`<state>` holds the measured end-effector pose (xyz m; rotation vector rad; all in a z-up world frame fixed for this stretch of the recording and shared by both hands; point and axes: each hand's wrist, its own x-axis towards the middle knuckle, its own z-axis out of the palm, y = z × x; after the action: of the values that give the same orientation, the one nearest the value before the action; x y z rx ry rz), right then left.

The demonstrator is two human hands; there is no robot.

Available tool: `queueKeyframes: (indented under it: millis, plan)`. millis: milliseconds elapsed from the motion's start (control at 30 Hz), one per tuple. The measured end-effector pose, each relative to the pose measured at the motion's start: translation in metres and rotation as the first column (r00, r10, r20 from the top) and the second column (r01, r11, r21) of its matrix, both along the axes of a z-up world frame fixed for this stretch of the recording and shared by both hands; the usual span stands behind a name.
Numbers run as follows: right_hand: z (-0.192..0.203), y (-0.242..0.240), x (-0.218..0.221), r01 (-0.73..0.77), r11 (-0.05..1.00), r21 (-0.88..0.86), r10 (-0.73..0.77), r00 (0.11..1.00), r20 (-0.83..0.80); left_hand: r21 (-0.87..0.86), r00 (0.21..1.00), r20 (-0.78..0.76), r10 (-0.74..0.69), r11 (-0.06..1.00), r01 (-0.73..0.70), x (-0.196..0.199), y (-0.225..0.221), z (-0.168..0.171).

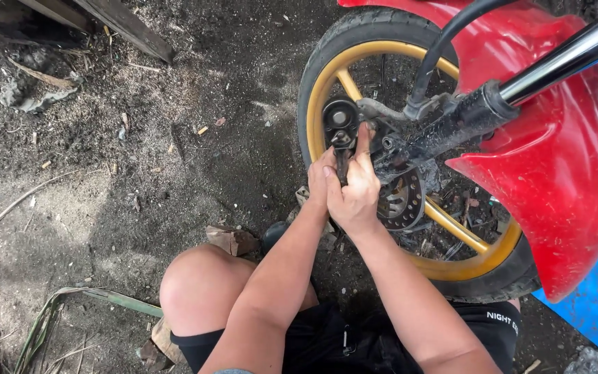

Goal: Adjusting and repairing the front brake caliper of a motorcycle using a wrench and cloth.

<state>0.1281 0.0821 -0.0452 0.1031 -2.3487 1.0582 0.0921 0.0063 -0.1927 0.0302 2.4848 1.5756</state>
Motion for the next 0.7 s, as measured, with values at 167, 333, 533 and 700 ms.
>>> queueKeyframes:
  millis: [167, 333, 533, 700]
  plan:
    - [0.016, -0.003, 0.009, -0.05, 0.997, 0.058, 0.05, 0.999, 0.006, -0.104, 0.998, -0.022, 0.051, 0.993, -0.053, 0.014, -0.01, 0.026]
    - [0.008, -0.003, 0.007, -0.054, 0.997, 0.055, 0.054, 0.998, -0.012, -0.418, 0.969, -0.201, 0.14, 0.883, -0.215, 0.023, 0.001, 0.059]
    - [0.009, -0.004, -0.001, -0.021, 1.0, -0.003, 0.021, 1.0, 0.004, -0.677, 0.888, -0.432, 0.157, 0.594, -0.434, 0.036, 0.018, 0.092]
    - [0.006, -0.003, 0.007, -0.046, 0.997, 0.056, 0.045, 0.999, 0.023, -0.747, 0.79, -0.604, 0.106, 0.27, -0.608, 0.045, 0.048, 0.126]
